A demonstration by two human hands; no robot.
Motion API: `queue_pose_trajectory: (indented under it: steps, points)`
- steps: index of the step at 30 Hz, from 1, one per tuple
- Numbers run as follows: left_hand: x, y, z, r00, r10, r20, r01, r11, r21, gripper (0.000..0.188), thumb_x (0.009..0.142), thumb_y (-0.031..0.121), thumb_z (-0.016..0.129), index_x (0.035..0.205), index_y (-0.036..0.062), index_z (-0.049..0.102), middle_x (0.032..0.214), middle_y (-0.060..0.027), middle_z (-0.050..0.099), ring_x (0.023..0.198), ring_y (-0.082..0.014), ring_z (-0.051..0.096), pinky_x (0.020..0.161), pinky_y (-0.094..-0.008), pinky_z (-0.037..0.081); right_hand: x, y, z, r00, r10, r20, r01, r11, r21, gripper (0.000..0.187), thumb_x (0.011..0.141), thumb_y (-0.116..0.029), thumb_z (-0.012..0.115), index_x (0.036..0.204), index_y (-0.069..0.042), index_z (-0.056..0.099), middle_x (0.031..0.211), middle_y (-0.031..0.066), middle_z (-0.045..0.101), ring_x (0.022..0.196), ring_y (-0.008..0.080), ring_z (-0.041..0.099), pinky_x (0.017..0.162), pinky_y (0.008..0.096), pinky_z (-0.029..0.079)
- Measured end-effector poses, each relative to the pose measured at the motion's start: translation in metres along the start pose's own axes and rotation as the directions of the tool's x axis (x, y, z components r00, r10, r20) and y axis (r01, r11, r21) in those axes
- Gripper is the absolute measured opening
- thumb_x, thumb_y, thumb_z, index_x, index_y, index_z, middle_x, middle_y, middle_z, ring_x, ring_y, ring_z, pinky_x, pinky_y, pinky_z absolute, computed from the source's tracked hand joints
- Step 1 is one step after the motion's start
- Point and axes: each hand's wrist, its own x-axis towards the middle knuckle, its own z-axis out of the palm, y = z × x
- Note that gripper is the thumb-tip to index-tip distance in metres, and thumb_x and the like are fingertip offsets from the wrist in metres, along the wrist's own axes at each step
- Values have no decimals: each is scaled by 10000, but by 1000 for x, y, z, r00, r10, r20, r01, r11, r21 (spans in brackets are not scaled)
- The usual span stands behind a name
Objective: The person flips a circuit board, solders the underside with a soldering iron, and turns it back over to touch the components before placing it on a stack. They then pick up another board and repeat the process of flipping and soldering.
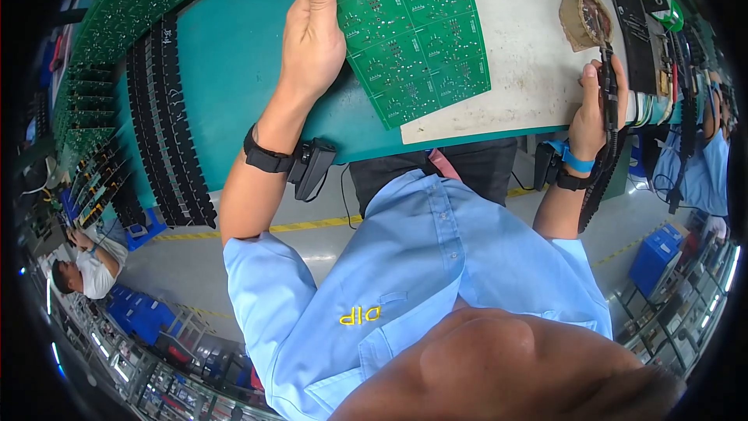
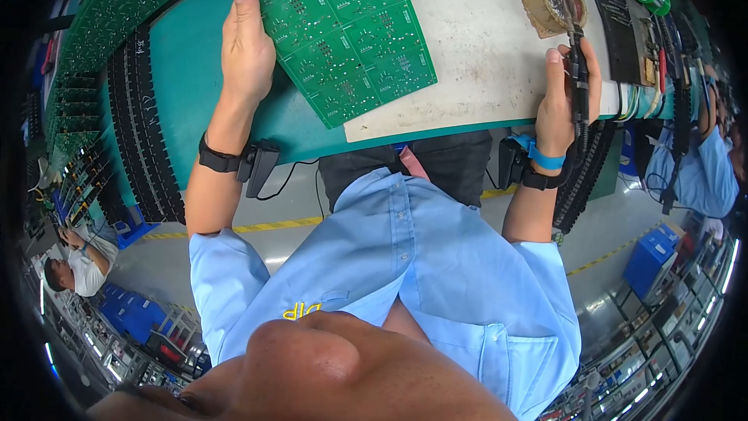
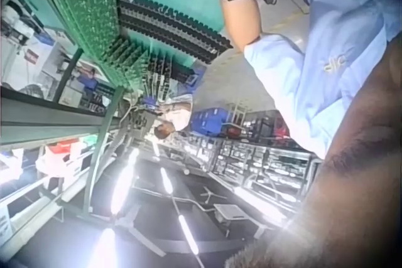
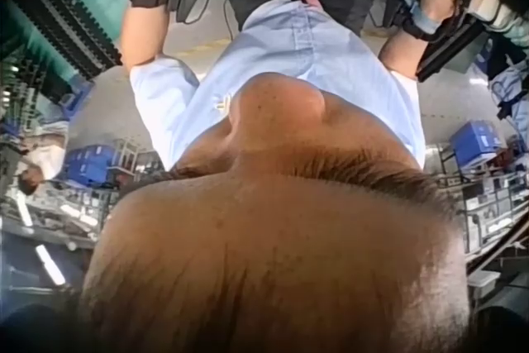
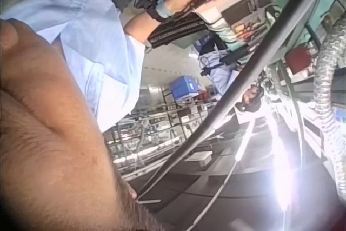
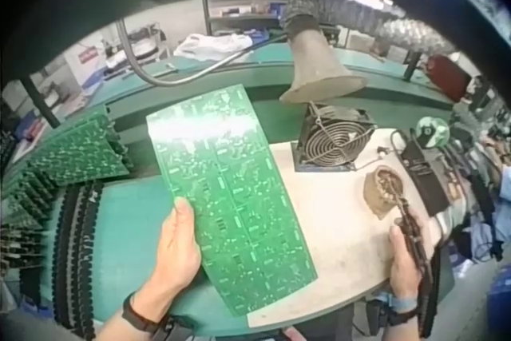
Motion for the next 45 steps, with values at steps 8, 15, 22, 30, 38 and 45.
queue_pose_trajectory:
  steps: [8, 15, 22, 30, 38, 45]
  points:
    - [-1, -9, -4, 999, -27, 48, 29, 999, -45, 646, 1062, 553, 262, 1045, -3, 591, 829, 35, 518, 720, -60, 412, 642, -223, 372, -2, -2, -4, 998, 14, 59, -12, 1000, -25, 463, 914, -107, 716, 1320, 29, 542, 1058, 103, 697, 889, 139, 647, 809, 264, 520]
    - [-2, -1, 0, 998, -20, 56, 24, 997, -68, 639, 1064, 538, 288, 1199, -16, 576, 945, 9, 575, 811, -72, 462, 740, -218, 410, -44, -21, 15, 926, -200, 321, 107, 953, 284, 523, 866, 49, 691, 1352, 27, 498, 1143, 163, 661, 1013, 189, 652, 890, 304, 519]
    - [-3, 3, 5, 996, -61, 72, 70, 988, -136, 603, 1076, 486, 308, 1308, -22, 535, 1200, -51, 609, 1053, -112, 542, 927, -254, 435, -58, -42, 51, 877, -290, 382, 152, 924, 352, 606, 754, 97, 764, 1309, 1, 540, 1153, 148, 588, 933, 200, 656, 814, 297, 546]
    - [-4, 1, 3, 994, -85, 62, 95, 980, -176, 556, 1076, 449, 360, 1326, -18, 528, 1229, -49, 602, 1081, -108, 537, 944, -260, 434, -59, -35, 52, 844, -297, 447, 157, 933, 323, 648, 768, 146, 733, 1353, -3, 498, 1238, 167, 545, 1018, 204, 673, 793, 270, 578]
    - [-4, -4, -3, 986, -141, 90, 149, 984, -97, 552, 1061, 472, 402, 1295, -7, 544, 1196, -27, 602, 1022, -83, 528, 889, -241, 440, -60, -33, 51, 832, -371, 412, 250, 914, 319, 647, 756, 139, 754, 1335, -7, 505, 1230, 178, 549, 967, 191, 683, 781, 271, 578]
    - [-4, 13, 5, 943, -287, 169, 333, 838, -432, 474, 1075, 399, 400, 1323, 19, 536, 1232, -67, 630, 1058, -143, 611, 909, -311, 512, -64, -27, 48, 829, -395, 396, 292, 910, 296, 670, 753, 127, 767, 1343, -39, 494, 1203, 200, 564, 932, 209, 690, 759, 279, 580]
